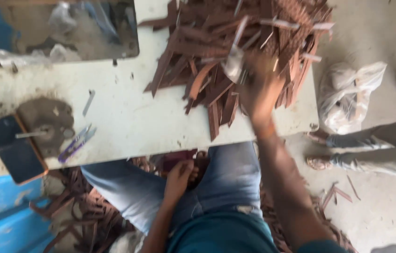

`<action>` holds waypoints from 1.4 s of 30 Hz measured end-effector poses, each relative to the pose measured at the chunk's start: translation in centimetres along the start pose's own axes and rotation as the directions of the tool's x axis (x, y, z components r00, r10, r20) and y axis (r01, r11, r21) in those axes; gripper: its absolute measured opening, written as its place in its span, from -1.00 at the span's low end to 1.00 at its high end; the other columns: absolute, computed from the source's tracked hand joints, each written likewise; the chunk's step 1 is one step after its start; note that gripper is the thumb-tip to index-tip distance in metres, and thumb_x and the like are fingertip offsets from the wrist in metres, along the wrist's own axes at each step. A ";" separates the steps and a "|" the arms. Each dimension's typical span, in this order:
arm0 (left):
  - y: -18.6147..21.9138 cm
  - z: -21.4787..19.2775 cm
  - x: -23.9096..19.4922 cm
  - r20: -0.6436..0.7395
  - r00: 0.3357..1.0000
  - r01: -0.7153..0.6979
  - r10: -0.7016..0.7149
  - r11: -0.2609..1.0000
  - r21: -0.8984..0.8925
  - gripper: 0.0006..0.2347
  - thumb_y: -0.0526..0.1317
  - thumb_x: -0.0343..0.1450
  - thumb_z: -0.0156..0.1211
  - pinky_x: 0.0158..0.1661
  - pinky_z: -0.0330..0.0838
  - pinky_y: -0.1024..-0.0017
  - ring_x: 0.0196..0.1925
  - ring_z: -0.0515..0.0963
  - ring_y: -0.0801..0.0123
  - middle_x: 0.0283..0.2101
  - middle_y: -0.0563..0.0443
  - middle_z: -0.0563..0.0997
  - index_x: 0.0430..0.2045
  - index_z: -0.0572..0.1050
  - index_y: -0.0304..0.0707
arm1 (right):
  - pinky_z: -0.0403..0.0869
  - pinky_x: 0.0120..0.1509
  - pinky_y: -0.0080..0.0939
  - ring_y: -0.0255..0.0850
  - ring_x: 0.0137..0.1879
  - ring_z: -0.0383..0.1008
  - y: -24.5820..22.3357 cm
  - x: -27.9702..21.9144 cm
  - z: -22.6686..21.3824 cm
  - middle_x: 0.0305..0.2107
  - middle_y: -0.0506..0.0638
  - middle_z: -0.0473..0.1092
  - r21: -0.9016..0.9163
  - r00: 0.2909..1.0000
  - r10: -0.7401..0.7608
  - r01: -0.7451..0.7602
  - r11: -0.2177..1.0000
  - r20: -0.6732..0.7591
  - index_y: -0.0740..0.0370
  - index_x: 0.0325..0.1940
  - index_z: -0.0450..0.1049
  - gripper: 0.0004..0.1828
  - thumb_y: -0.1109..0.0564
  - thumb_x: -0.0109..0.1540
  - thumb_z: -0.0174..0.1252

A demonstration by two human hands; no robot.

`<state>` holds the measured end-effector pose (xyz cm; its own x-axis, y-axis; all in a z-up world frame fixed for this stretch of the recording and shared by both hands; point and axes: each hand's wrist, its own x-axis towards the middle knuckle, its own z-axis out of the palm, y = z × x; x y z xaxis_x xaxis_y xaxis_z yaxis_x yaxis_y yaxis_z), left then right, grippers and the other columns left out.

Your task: Trimming the edges or loose fibers of leather straps using a handheld cutting tool.

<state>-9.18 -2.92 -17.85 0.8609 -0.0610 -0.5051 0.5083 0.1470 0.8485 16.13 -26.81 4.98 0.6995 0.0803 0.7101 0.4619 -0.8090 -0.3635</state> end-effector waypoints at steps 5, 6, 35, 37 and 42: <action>10.6 -0.8 -4.8 0.044 0.993 -0.072 0.105 0.881 -0.468 -0.57 0.01 0.55 -0.01 -0.18 0.62 0.27 -0.20 0.72 0.20 -0.15 -0.27 0.70 -0.05 0.48 -0.53 | 0.48 -0.20 -0.16 -0.21 -0.21 0.55 -13.9 -6.0 -2.3 -0.13 -0.06 0.55 0.319 0.958 -0.204 0.133 0.938 0.200 0.19 -0.01 0.52 -0.57 0.21 0.03 0.36; 14.2 -1.1 -5.0 0.020 0.994 -0.066 0.107 0.739 -0.670 -0.50 0.11 0.53 -0.08 -0.14 0.65 0.18 -0.17 0.75 0.11 -0.13 -0.31 0.70 -0.14 0.45 -0.56 | 0.54 -0.14 -0.17 -0.20 -0.15 0.57 -15.5 -7.4 -1.3 -0.11 -0.05 0.56 0.447 0.927 -0.264 0.124 0.886 0.266 0.11 -0.11 0.52 -0.65 0.19 0.06 0.42; 21.5 -3.5 -0.6 -0.056 0.970 -0.220 0.237 0.950 0.220 -0.74 -0.30 0.56 0.00 -0.11 0.59 0.41 -0.14 0.68 0.33 -0.11 -0.18 0.69 0.14 0.44 -0.34 | 0.45 -0.46 -0.24 -0.25 -0.50 0.52 -9.8 -7.8 -0.9 -0.33 0.01 0.59 0.183 0.695 0.182 -0.416 0.891 0.695 0.18 -0.09 0.66 -0.71 -0.05 0.32 0.20; 22.3 -3.2 -0.5 0.007 0.946 -0.319 0.323 0.931 0.176 -0.75 -0.32 0.59 -0.02 0.00 0.54 0.37 -0.05 0.66 0.29 -0.08 -0.23 0.67 0.15 0.42 -0.41 | 0.48 -0.40 -0.22 -0.23 -0.46 0.54 -10.2 -7.9 -0.2 -0.34 0.02 0.59 0.098 0.643 0.191 -0.386 0.917 0.742 0.17 -0.08 0.68 -0.72 -0.04 0.29 0.24; 23.9 -3.2 -2.2 0.107 0.972 -0.203 0.210 0.976 -0.075 -0.70 -0.33 0.53 -0.01 0.04 0.59 0.29 -0.01 0.70 0.28 0.00 -0.17 0.67 0.16 0.39 -0.43 | 0.53 -0.24 -0.26 -0.23 -0.27 0.56 -12.9 -6.2 -1.0 -0.31 0.10 0.57 0.376 0.635 0.229 -0.669 0.642 0.738 0.27 -0.05 0.69 -0.77 0.08 0.30 0.34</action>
<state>0.99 3.89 3.01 0.9458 -0.1339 -0.2959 0.3201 0.2295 0.9192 5.27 -17.42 5.90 0.9522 0.2955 -0.0778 0.0334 -0.3539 -0.9347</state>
